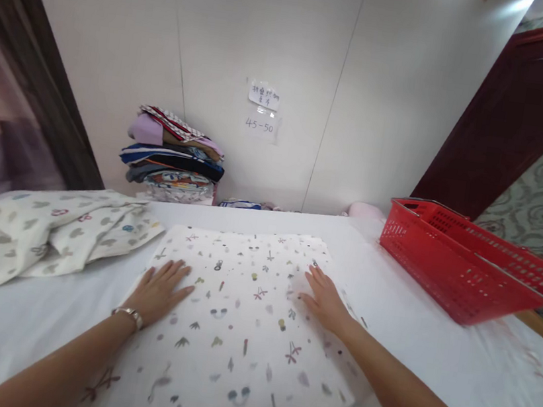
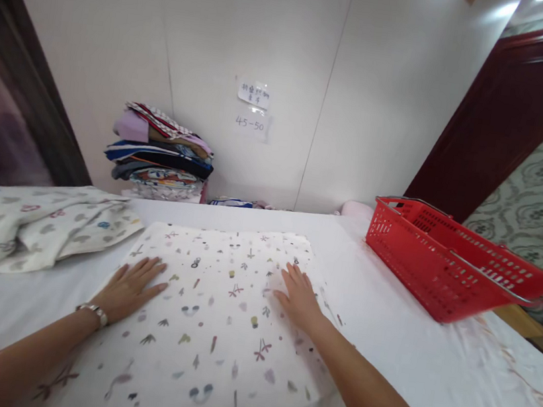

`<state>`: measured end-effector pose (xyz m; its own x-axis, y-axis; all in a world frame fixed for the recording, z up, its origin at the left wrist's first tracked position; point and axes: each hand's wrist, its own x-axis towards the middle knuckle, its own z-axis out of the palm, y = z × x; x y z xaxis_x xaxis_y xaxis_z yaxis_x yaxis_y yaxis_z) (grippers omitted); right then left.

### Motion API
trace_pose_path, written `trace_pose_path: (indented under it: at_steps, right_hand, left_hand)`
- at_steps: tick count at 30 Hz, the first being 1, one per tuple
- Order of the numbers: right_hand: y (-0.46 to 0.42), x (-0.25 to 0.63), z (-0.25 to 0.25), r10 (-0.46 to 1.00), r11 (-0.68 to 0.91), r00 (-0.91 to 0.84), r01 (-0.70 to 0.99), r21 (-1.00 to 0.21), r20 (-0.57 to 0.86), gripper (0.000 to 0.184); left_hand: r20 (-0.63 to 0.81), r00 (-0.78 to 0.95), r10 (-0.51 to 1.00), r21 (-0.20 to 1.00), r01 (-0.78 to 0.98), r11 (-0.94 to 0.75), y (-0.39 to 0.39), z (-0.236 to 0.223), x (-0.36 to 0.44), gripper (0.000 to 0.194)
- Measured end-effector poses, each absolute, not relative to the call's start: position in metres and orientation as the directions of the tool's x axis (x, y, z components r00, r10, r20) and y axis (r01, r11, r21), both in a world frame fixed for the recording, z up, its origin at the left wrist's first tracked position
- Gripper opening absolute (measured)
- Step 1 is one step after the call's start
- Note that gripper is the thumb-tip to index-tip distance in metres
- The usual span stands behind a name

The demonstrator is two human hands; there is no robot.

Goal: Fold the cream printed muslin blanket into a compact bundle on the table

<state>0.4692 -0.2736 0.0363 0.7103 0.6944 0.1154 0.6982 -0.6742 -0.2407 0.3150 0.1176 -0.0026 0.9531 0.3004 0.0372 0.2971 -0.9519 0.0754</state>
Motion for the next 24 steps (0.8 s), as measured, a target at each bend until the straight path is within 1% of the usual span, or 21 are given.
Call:
trace_pose_path:
  at_steps: [2,4,6,8,9,13,18,24]
  right_hand:
    - [-0.24,0.489,0.037,0.734,-0.647,0.675,0.729,-0.223,0.079,0.067]
    - [-0.22,0.514,0.033,0.727,-0.664,0.685,0.719,-0.203,0.05,0.068]
    - [-0.216,0.54,0.026,0.64,-0.757,0.768,0.626,-0.187,-0.016,0.07]
    - [-0.223,0.564,0.016,0.506,-0.858,0.857,0.488,-0.162,-0.096,0.071]
    - [-0.228,0.573,0.011,0.467,-0.881,0.877,0.45,-0.147,-0.114,0.071]
    - [-0.236,0.594,0.0,0.437,-0.897,0.891,0.421,-0.133,-0.123,0.069]
    - [-0.223,0.616,0.004,0.426,-0.903,0.899,0.415,-0.11,-0.102,0.07]
    - [-0.224,0.636,-0.002,0.407,-0.913,0.906,0.398,-0.091,-0.116,0.067]
  left_hand:
    - [0.055,0.954,0.294,0.067,0.29,-0.955,0.121,-0.004,0.312,0.062]
    - [0.051,0.956,0.29,0.067,0.287,-0.956,0.124,-0.005,0.311,0.062]
    - [0.048,0.958,0.282,0.064,0.279,-0.958,0.125,-0.005,0.31,0.061]
    - [0.053,0.962,0.269,0.057,0.266,-0.962,0.125,-0.005,0.31,0.06]
    - [0.055,0.963,0.264,0.051,0.262,-0.964,0.124,-0.004,0.31,0.06]
    - [0.075,0.964,0.256,0.048,0.253,-0.966,0.123,-0.007,0.309,0.06]
    - [0.113,0.961,0.253,0.063,0.247,-0.967,0.124,-0.009,0.307,0.059]
    - [0.087,0.959,0.268,0.087,0.261,-0.961,0.122,-0.007,0.307,0.06]
